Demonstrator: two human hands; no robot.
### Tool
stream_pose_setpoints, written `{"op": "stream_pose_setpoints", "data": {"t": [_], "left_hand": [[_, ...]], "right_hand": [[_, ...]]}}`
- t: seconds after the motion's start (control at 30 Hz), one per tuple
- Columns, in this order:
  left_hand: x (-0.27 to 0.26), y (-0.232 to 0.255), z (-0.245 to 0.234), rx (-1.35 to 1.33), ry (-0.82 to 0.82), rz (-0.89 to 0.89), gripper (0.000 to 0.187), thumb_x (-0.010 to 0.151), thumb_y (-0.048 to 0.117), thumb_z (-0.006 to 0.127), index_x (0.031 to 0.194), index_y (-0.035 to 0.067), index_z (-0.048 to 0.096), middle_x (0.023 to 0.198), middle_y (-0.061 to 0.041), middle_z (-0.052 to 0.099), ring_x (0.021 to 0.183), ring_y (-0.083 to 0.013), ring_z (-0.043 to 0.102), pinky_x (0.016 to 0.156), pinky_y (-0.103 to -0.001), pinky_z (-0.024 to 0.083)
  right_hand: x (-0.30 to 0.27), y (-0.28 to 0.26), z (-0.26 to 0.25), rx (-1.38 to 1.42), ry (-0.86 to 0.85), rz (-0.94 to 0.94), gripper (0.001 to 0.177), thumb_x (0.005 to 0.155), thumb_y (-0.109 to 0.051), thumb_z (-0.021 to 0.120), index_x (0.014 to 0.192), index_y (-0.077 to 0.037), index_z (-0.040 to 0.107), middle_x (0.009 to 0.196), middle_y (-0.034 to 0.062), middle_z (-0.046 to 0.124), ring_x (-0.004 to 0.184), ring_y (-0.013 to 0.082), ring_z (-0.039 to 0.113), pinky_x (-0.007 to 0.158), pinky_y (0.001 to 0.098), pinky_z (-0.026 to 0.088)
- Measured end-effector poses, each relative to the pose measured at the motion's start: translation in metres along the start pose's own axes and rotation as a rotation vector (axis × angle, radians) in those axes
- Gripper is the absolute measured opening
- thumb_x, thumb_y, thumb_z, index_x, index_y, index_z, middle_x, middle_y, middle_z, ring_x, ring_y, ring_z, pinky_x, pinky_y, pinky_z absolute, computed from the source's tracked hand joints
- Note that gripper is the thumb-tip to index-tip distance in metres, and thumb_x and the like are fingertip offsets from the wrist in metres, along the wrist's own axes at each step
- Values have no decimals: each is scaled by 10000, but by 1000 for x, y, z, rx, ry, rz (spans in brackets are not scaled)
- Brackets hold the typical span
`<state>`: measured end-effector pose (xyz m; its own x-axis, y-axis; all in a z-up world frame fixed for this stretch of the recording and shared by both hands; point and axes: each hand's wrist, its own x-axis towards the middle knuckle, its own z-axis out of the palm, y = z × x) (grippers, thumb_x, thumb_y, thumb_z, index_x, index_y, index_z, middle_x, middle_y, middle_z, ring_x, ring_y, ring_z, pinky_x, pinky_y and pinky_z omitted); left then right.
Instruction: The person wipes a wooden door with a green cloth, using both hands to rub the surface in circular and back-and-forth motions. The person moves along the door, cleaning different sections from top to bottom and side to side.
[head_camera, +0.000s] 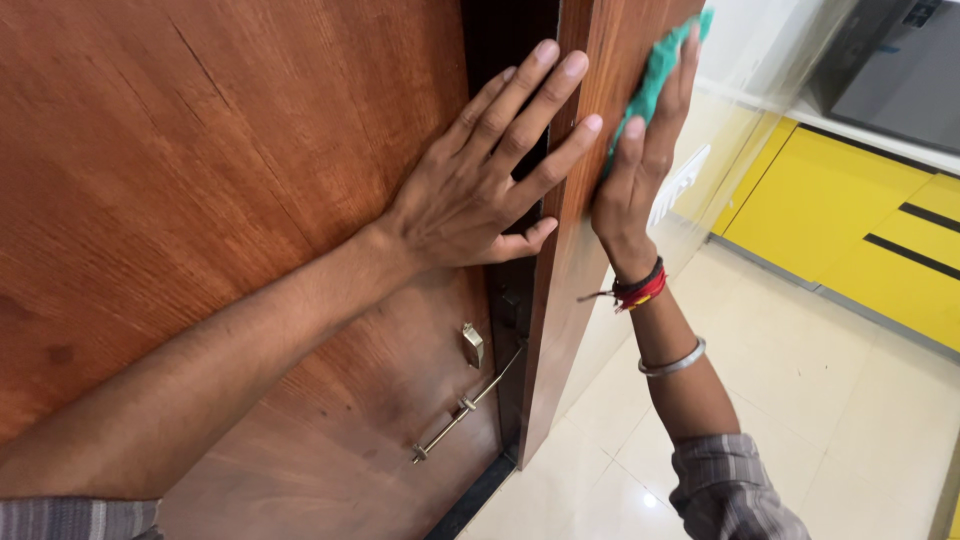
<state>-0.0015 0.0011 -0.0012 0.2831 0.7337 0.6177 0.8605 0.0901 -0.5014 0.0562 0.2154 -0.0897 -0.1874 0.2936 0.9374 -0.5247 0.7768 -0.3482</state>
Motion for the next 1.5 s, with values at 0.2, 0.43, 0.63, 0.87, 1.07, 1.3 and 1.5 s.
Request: {"op": "stream_pose_setpoints", "data": {"t": [0.2, 0.43, 0.63, 0.87, 1.07, 1.3, 1.5], "left_hand": [[-1, 0, 1, 62, 10, 6, 1003, 914, 526, 787, 1635, 102, 233, 1727, -211, 102, 1616, -380, 130, 1393, -490, 189], [-1, 1, -2, 69, -46, 0, 1024, 906, 509, 777, 1638, 88, 198, 1680, -231, 116, 1606, -392, 140, 1399, -502, 191], [4, 4, -8, 22, -27, -8, 991, 905, 470, 775, 1626, 88, 213, 1674, -226, 129, 1574, -385, 156, 1402, -499, 233], [3, 5, -5, 34, -7, -11, 925, 923, 416, 757, 1628, 100, 247, 1667, -220, 148, 1599, -389, 181, 1374, -503, 272], [3, 4, 2, 20, 9, -14, 929, 975, 493, 789, 1619, 115, 237, 1693, -211, 152, 1613, -387, 167, 1358, -513, 262], [3, 3, 2, -7, 29, -16, 817, 1037, 460, 753, 1614, 165, 256, 1712, -201, 155, 1615, -378, 162, 1393, -517, 273], [2, 2, -6, 26, 5, -4, 731, 1039, 419, 667, 1593, 100, 314, 1656, -250, 204, 1598, -420, 237, 1352, -534, 286]], "right_hand": [[-40, -28, -2, -96, -141, -202, 557, 1168, -368, 320, 1689, -176, 266, 1761, 85, 138, 1619, 293, 126, 1326, 471, 131], [-75, 14, -11, -83, -91, -38, 579, 1167, -379, 292, 1675, -106, 236, 1768, 133, 147, 1625, 322, 148, 1346, 468, 176], [-5, 11, -2, -69, -13, -61, 562, 1187, -365, 291, 1704, -152, 243, 1748, 58, 143, 1611, 236, 136, 1343, 404, 161], [-14, -26, -2, -126, -102, -211, 561, 1150, -342, 340, 1673, -144, 293, 1745, 83, 187, 1608, 281, 173, 1345, 493, 148], [-79, 1, -9, -127, -139, -306, 538, 1108, -331, 323, 1613, -144, 333, 1720, 144, 224, 1631, 370, 213, 1357, 580, 177], [-52, 26, -18, -82, -107, -61, 567, 1163, -361, 297, 1677, -128, 246, 1753, 143, 127, 1626, 336, 131, 1353, 487, 138], [9, -2, -9, -62, -87, -95, 566, 1187, -370, 314, 1705, -149, 259, 1741, 101, 138, 1600, 296, 139, 1329, 435, 151]]}}
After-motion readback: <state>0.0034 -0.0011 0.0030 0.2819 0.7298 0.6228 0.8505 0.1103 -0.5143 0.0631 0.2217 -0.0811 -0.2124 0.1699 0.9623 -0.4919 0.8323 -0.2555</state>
